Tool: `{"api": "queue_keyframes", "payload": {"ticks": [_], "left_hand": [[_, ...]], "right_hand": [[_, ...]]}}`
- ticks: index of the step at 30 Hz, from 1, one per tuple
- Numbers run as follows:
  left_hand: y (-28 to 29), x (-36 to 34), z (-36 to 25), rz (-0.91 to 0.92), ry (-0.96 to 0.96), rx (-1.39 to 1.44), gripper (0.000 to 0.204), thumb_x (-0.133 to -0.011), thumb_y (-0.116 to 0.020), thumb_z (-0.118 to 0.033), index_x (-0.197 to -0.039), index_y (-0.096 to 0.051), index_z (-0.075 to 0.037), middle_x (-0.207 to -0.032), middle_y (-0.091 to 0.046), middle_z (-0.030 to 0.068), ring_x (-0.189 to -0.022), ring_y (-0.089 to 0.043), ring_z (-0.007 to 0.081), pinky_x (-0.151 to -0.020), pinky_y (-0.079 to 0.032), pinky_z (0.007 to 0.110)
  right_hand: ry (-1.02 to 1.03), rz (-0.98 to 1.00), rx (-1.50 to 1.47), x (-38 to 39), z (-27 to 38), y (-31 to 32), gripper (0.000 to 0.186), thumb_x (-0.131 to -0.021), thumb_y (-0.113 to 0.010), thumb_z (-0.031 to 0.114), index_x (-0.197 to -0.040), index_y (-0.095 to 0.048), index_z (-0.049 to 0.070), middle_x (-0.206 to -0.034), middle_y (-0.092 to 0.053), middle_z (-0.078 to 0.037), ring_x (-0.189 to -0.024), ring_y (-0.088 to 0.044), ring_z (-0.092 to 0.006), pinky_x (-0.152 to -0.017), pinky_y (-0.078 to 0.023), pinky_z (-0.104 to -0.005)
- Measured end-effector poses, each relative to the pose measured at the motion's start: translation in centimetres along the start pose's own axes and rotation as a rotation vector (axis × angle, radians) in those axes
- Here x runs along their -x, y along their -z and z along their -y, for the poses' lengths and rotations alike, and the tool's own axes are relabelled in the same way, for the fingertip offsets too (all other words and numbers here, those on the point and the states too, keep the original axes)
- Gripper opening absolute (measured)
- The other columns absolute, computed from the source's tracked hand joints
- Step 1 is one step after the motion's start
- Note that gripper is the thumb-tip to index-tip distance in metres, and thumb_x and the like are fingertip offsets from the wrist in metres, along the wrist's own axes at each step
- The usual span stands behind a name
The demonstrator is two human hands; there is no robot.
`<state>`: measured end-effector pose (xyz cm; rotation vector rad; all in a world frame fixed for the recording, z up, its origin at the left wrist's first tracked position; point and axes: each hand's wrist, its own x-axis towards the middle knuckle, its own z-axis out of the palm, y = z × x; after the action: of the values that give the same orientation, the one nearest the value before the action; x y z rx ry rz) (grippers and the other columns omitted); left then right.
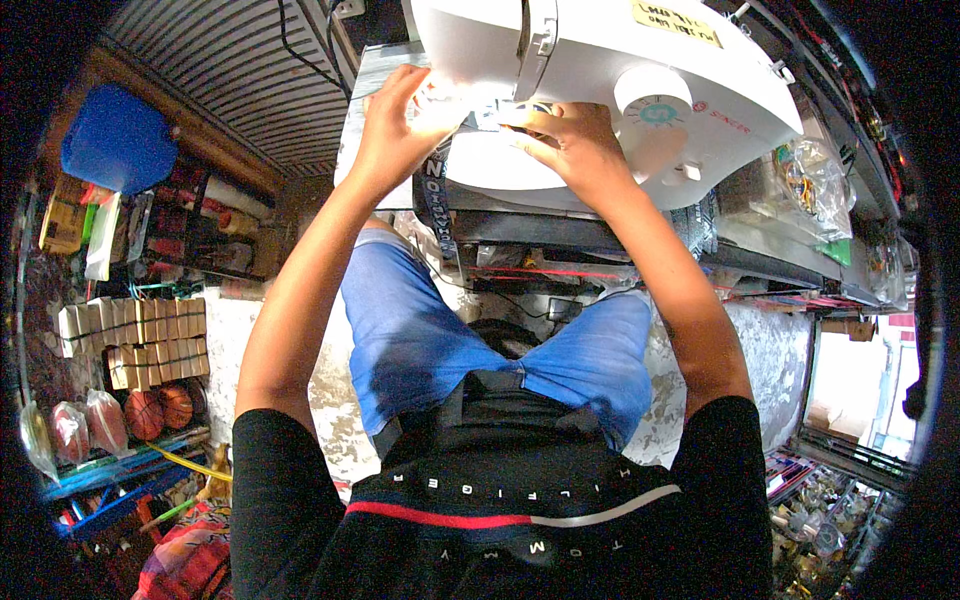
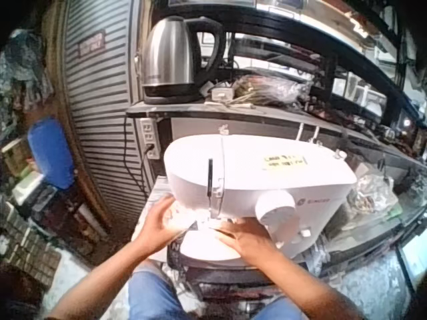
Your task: The person threads a sewing machine, then sews a patterned fabric strap to a circular metal badge. They repeat the process on a second strap, aligning the badge and stitching it in place.
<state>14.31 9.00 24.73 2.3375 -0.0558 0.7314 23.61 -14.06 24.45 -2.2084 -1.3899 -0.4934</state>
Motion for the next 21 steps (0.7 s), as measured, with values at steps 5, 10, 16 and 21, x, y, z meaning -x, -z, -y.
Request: {"api": "queue_keyframes", "payload": {"ticks": [5, 10, 16, 21], "left_hand": [[0.3, 1.5, -0.3, -0.102, -0.302, -0.063, 0.024, -0.072, -0.076, -0.021, -0.095, -0.073, -0.017, -0.103, -0.066, 0.0034, -0.101, -0.057, 0.0214, -0.092, -0.03, 0.038], [0.3, 1.3, 0.0, 0.0, -0.312, -0.14, 0.024, -0.074, -0.075, -0.02, -0.098, -0.074, -0.02, -0.1, -0.066, 0.0049, -0.1, -0.057, 0.0218, -0.093, -0.03, 0.041], [1.2, 1.4, -0.1, 0.164, -0.264, -0.268, 0.028, -0.077, -0.072, -0.017, -0.105, -0.073, -0.021, -0.111, -0.068, 0.006, -0.108, -0.058, 0.0199, -0.101, -0.026, 0.041], [1.3, 1.2, -0.4, 0.195, -0.28, -0.289, 0.027, -0.08, -0.069, -0.02, -0.107, -0.072, -0.02, -0.108, -0.068, 0.0073, -0.105, -0.059, 0.0215, -0.101, -0.027, 0.042]], "right_hand": [[-0.019, 0.02, 0.047, -0.1, 0.0, -0.1, 0.026, -0.081, -0.068, 0.032, -0.105, -0.069, 0.023, -0.078, -0.058, -0.006, -0.077, -0.056, -0.0249, -0.07, -0.038, -0.0391], [0.007, -0.001, 0.05, 0.0, 0.0, 0.0, 0.029, -0.081, -0.067, 0.032, -0.109, -0.067, 0.025, -0.081, -0.056, -0.01, -0.078, -0.057, -0.0286, -0.067, -0.043, -0.0418], [0.047, -0.03, 0.063, -0.1, 0.0, 0.1, 0.03, -0.08, -0.068, 0.031, -0.109, -0.068, 0.026, -0.08, -0.056, -0.012, -0.077, -0.057, -0.0313, -0.065, -0.045, -0.0433], [0.055, -0.039, 0.031, -0.1, -0.3, -0.1, 0.028, -0.078, -0.069, 0.029, -0.106, -0.068, 0.024, -0.078, -0.056, -0.012, -0.077, -0.056, -0.0309, -0.064, -0.045, -0.0433]]}}
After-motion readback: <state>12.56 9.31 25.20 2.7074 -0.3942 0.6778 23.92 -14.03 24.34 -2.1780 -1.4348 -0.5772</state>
